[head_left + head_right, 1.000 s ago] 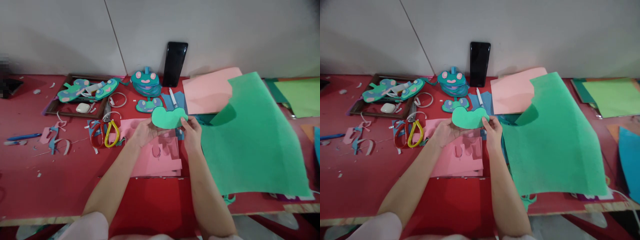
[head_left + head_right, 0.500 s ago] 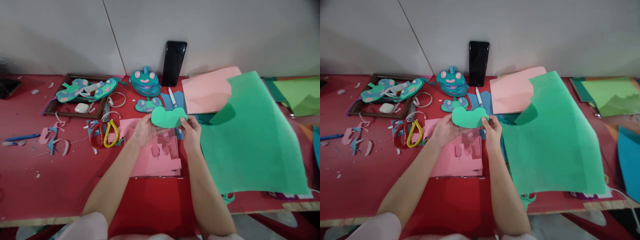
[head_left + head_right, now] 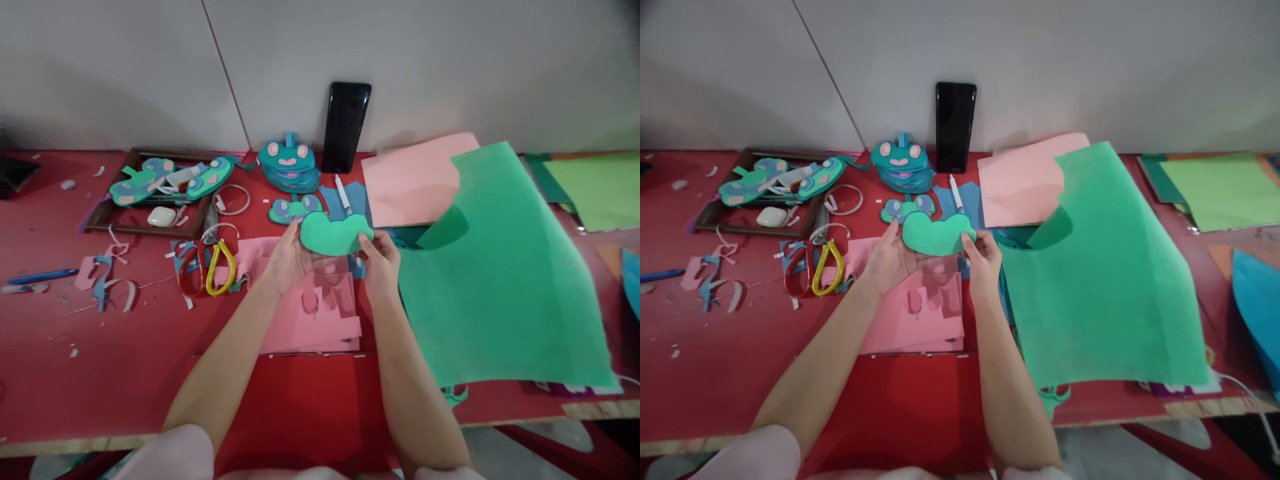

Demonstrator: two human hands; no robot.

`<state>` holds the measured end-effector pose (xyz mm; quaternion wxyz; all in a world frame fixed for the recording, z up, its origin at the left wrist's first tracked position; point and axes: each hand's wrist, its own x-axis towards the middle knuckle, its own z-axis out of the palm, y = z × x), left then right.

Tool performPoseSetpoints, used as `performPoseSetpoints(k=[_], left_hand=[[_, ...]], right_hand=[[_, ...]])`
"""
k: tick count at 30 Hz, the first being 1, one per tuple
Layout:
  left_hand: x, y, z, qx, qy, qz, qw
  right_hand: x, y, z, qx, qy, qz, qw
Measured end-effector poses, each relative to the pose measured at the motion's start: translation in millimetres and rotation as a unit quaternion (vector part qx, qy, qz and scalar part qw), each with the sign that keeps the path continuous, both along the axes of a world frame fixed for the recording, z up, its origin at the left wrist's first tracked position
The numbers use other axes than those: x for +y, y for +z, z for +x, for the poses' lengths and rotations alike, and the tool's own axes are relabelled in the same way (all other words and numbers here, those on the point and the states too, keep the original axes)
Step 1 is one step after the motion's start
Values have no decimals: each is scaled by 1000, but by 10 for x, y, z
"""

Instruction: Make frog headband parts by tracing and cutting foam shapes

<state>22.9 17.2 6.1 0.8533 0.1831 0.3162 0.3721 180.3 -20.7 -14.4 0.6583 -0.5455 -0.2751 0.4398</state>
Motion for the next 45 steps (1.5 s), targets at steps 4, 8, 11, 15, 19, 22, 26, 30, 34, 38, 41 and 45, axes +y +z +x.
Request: performPoseSetpoints(k=[4, 8, 11, 15, 19, 22, 26, 30, 34, 38, 41, 45], left_hand=[[-11, -32, 6, 8, 5, 21, 1000], [-22, -68, 3, 17, 18, 17, 1000], [-26, -70, 1, 26, 25, 19, 999], [-31, -63, 11, 30, 31, 33, 999], [-38, -74, 23, 44, 54, 42, 997], [-37, -89, 27, 51, 62, 46, 996], [-30, -110, 33, 74, 82, 53, 992], [-28, -123, 37, 99, 99, 65, 988], [-34, -104, 36, 112, 93, 70, 987], [-40, -84, 36, 131, 80, 82, 985], [-36, -121, 31, 175, 70, 107, 976], [-19, -203, 16, 251, 81, 138, 955]], right_hand=[[-4, 0, 2, 4, 0, 3, 1000], [-3, -6, 3, -12, -1, -6, 1000], [0, -13, 0, -18, -4, -9, 1000], [0, -22, -3, -27, 1, -2, 1000], [-1, -28, -4, -40, 2, -4, 999], [-2, -29, -8, -38, -4, -4, 999], [-5, -21, -18, -29, -5, 0, 1000], [-4, -17, -20, -32, -2, -6, 999], [0, -26, -13, -34, -1, -5, 999], [0, -35, -6, -42, -4, -2, 999], [-2, -38, -5, -40, -4, 2, 999], [-3, -34, -9, -32, -2, 7, 999]])
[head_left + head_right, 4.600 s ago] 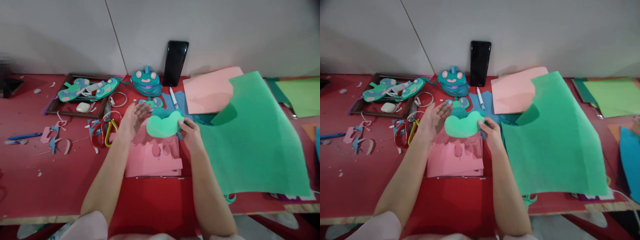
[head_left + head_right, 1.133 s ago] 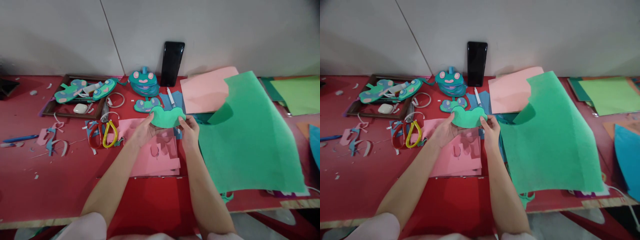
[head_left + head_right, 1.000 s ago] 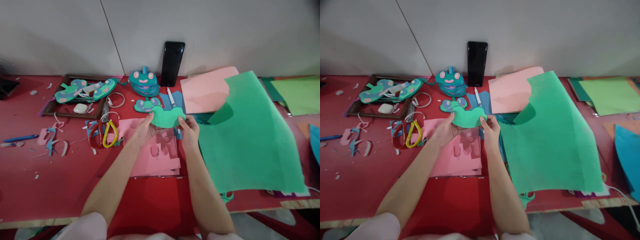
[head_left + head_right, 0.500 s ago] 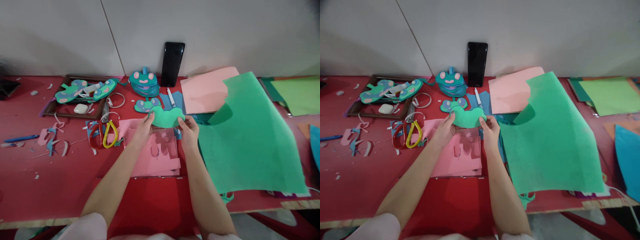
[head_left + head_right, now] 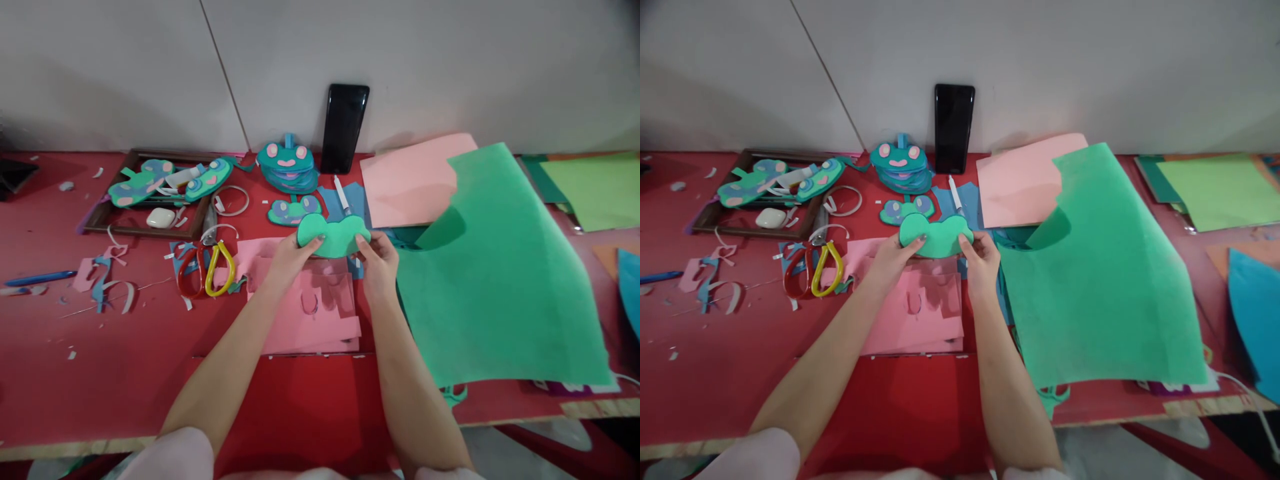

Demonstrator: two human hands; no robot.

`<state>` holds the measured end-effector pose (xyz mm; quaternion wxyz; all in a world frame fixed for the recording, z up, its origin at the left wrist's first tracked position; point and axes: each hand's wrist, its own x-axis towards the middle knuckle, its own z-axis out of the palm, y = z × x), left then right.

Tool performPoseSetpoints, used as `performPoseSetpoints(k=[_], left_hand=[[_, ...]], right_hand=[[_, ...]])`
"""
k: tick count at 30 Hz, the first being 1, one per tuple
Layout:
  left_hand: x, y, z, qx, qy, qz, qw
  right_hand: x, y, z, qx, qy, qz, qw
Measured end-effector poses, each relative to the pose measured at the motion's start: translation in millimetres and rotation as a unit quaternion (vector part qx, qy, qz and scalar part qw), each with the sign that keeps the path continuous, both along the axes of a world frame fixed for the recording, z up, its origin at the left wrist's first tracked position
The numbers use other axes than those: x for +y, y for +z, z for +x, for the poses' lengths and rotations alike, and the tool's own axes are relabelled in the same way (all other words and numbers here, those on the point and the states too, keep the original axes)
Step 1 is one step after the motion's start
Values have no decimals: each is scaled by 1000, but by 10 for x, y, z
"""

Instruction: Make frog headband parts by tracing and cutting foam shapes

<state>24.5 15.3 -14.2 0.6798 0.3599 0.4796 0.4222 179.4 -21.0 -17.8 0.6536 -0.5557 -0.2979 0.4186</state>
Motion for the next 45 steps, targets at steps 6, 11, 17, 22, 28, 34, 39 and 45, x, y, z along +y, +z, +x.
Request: performPoseSetpoints(k=[6, 11, 17, 22, 28, 34, 39, 45], left_hand=[[14, -22, -11, 59, 15, 29, 998], [7, -19, -8, 89, 25, 43, 995], [-2, -8, -16, 121, 18, 79, 989], [-7, 19, -6, 135, 8, 45, 990], [-19, 70, 16, 158, 33, 28, 986], [-23, 109, 9, 169, 45, 47, 983], [-34, 120, 10, 188, 57, 69, 978], [-28, 159, -5, 246, 70, 88, 963]], right_hand=[[-6, 38, -27, 5, 2, -8, 1000], [-4, 25, -36, 1, 2, -6, 1000], [1, -10, -26, -29, -4, 0, 1000], [-6, -1, -28, -33, -8, 3, 999], [-6, 0, -58, -66, -5, 0, 998], [-3, 24, -74, -89, -13, -7, 996], [-7, 45, -68, -131, -22, -13, 991], [-36, 30, -116, -252, -26, 24, 967]])
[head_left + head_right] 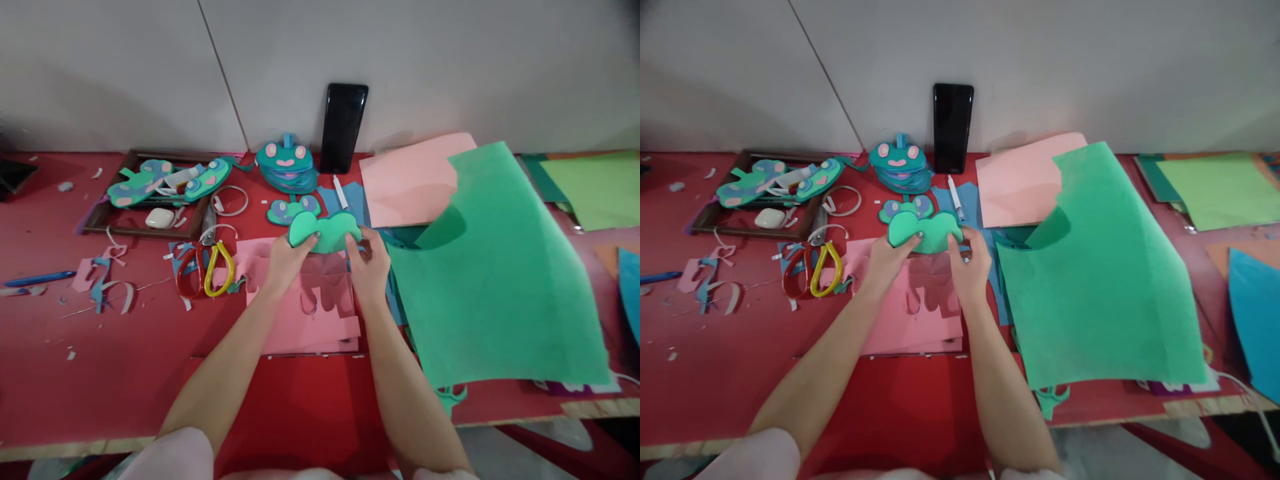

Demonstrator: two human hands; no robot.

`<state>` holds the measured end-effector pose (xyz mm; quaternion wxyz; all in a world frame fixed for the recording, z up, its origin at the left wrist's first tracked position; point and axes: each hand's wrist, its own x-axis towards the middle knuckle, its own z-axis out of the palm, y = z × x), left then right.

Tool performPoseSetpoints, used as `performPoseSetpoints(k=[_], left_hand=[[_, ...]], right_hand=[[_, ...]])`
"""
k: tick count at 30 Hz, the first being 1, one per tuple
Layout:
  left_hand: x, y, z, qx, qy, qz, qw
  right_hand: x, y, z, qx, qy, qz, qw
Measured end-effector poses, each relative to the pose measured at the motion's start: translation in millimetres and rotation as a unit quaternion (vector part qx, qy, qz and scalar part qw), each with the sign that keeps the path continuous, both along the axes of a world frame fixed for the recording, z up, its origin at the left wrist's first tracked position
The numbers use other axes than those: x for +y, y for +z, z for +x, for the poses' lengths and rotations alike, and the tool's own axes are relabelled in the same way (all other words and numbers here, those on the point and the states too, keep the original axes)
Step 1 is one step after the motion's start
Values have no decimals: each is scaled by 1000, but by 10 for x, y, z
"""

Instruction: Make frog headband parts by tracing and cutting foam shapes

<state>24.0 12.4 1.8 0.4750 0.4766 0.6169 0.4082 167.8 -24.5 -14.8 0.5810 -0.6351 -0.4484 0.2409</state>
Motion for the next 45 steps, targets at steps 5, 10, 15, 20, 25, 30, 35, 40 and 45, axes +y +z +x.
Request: performPoseSetpoints(k=[5, 10, 15, 20, 25, 30, 35, 40, 45], left_hand=[[56, 1, -78, -25, 41, 21, 999], [58, 15, -85, -102, 4, -19, 995], [13, 5, -26, -82, -29, -29, 996], [0, 6, -10, -64, -33, -20, 997], [21, 5, -48, -41, -34, 6, 999], [31, -25, -52, -7, -68, -13, 998], [31, -37, -33, -24, -88, 3, 996], [27, -2, -52, -11, -68, 45, 997], [33, 10, -71, 2, -88, 63, 994]], right_hand=[[36, -5, 21, 77, -5, 14, 997], [64, 6, 67, 207, 30, -57, 976], [25, 8, 44, 160, 66, -103, 979], [4, -21, 65, 70, 47, -87, 993], [11, -5, 55, 88, 44, -78, 992], [15, 21, 56, 96, 47, -68, 992], [10, 7, 99, 33, 37, -61, 997], [3, 21, 78, 17, 55, -74, 996], [10, 38, 70, 46, 47, -88, 994]])
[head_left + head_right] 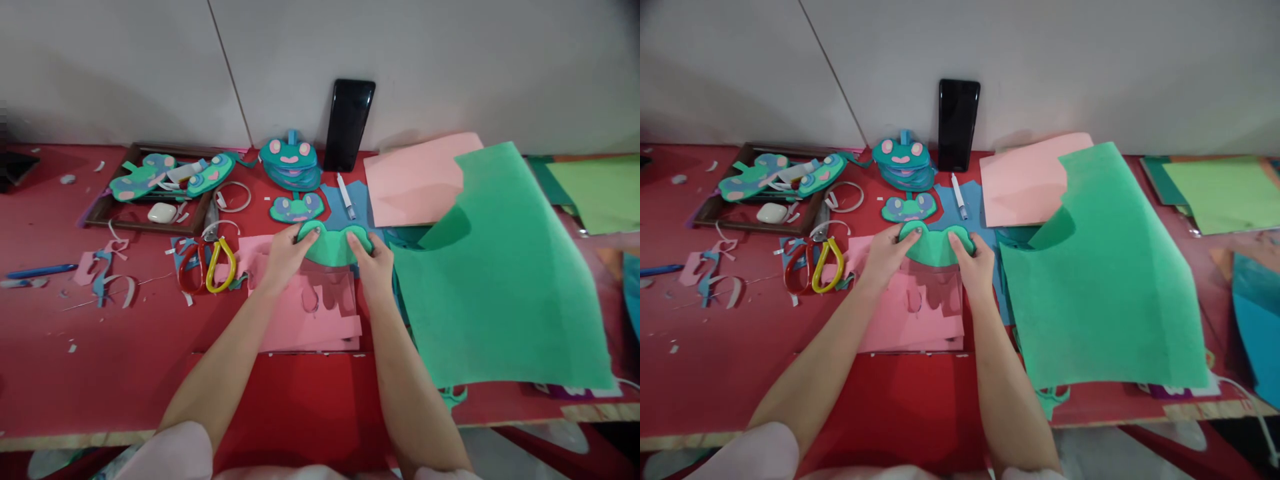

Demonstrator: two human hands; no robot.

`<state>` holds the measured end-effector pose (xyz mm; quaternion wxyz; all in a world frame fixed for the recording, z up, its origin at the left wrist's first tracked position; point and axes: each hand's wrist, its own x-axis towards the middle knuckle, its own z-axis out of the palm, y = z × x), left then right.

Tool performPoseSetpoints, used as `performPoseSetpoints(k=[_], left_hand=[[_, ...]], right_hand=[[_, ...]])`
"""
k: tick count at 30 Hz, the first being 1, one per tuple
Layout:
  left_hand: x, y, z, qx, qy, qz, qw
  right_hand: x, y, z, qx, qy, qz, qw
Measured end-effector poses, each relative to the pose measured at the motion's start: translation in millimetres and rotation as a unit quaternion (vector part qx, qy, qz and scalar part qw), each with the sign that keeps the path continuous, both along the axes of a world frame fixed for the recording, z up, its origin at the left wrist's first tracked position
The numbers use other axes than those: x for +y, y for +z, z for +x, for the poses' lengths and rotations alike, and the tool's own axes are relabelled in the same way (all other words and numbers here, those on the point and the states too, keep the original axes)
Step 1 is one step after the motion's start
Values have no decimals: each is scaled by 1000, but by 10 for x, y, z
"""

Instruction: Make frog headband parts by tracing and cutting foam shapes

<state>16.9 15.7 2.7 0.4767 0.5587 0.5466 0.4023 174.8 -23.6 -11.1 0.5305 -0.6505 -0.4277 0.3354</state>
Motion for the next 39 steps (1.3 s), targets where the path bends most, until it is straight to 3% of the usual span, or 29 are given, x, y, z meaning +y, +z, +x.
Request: performPoseSetpoints(k=[19, 29, 39], left_hand=[[10, -47, -7, 21, 6, -12, 1000], [-22, 13, 5, -40, -20, -88, 995], [13, -63, -44, 43, -27, -21, 998]], right_hand=[[-16, 11, 8, -75, 14, -2, 997], [-14, 18, -9, -86, 30, 14, 996], [-15, 8, -43, -41, 59, -8, 997]])
